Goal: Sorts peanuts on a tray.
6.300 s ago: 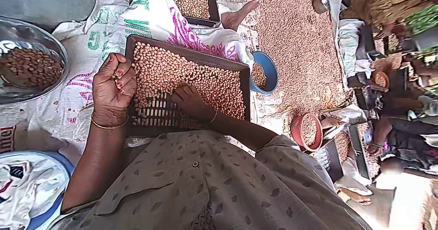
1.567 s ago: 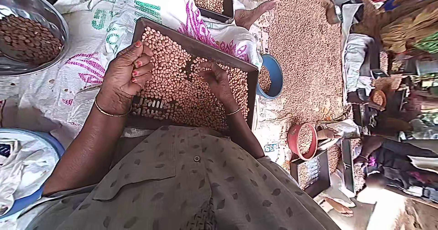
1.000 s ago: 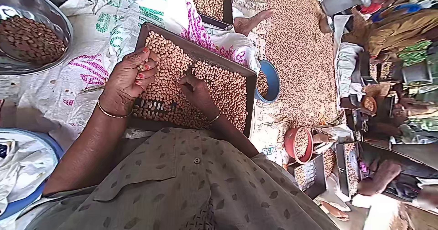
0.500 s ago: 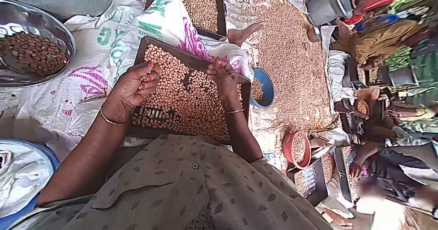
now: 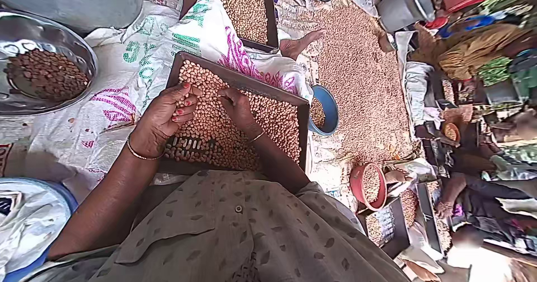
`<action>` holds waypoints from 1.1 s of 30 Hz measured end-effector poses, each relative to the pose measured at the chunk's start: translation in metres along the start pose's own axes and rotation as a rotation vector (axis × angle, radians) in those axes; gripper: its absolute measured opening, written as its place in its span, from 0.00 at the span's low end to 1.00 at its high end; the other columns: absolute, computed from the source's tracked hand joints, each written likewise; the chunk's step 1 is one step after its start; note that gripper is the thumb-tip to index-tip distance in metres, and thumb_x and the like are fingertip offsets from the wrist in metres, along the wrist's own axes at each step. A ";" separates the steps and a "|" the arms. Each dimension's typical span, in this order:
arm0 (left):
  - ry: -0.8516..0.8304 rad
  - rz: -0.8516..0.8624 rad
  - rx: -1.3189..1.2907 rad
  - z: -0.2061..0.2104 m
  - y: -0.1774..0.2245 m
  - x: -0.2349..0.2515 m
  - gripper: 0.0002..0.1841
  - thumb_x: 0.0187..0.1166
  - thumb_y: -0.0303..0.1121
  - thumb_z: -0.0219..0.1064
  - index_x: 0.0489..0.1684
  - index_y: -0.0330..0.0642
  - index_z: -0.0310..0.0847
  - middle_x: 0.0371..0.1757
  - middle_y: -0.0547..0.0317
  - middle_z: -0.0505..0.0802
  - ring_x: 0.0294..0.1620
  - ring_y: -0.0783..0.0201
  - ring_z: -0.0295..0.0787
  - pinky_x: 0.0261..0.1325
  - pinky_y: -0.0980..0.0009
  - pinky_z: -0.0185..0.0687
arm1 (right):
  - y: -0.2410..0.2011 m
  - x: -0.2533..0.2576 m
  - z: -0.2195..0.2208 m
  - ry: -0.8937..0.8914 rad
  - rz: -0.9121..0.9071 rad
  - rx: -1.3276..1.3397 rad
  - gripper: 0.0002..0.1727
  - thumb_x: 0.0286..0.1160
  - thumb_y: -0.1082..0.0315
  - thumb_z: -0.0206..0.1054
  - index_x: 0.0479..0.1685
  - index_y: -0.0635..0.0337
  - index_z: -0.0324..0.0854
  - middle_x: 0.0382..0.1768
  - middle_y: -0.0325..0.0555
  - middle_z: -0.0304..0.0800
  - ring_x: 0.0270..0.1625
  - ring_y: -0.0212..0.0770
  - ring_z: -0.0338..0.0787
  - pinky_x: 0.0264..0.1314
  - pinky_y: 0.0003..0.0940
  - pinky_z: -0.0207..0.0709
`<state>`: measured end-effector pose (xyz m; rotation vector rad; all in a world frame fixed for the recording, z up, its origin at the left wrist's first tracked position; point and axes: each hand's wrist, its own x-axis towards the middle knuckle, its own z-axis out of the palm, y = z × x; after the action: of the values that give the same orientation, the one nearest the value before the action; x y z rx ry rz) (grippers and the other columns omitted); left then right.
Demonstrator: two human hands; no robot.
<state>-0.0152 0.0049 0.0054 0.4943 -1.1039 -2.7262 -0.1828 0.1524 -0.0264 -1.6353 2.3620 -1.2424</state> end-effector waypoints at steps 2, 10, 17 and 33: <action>0.032 -0.037 0.009 0.001 0.001 0.000 0.24 0.96 0.43 0.37 0.48 0.46 0.83 0.18 0.74 0.73 0.08 0.83 0.58 0.09 0.89 0.55 | -0.002 0.006 -0.009 0.084 0.097 0.154 0.09 0.72 0.81 0.68 0.47 0.74 0.89 0.45 0.60 0.94 0.45 0.43 0.94 0.53 0.35 0.88; 0.030 -0.115 0.070 0.004 -0.001 0.001 0.28 0.96 0.47 0.33 0.51 0.44 0.83 0.20 0.73 0.76 0.08 0.83 0.59 0.09 0.89 0.55 | -0.040 0.015 -0.031 0.113 0.380 0.943 0.07 0.75 0.83 0.65 0.45 0.68 0.86 0.37 0.42 0.93 0.36 0.31 0.91 0.43 0.28 0.89; 0.037 -0.243 0.077 0.013 -0.001 -0.001 0.29 0.95 0.55 0.32 0.35 0.52 0.77 0.22 0.71 0.81 0.08 0.83 0.59 0.09 0.88 0.53 | -0.092 -0.003 -0.046 -0.160 0.259 0.783 0.14 0.81 0.82 0.61 0.62 0.73 0.81 0.49 0.51 0.90 0.41 0.32 0.90 0.49 0.26 0.87; 0.035 -0.008 -0.025 0.000 0.000 -0.002 0.22 0.95 0.41 0.39 0.38 0.50 0.81 0.19 0.76 0.75 0.09 0.84 0.60 0.10 0.90 0.54 | -0.031 0.001 -0.002 -0.286 0.233 -0.448 0.11 0.80 0.70 0.64 0.52 0.63 0.89 0.56 0.58 0.91 0.53 0.56 0.94 0.48 0.52 0.87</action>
<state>-0.0129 0.0055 0.0062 0.5416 -1.0610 -2.7232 -0.1599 0.1487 -0.0058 -1.4416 2.6619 -0.4271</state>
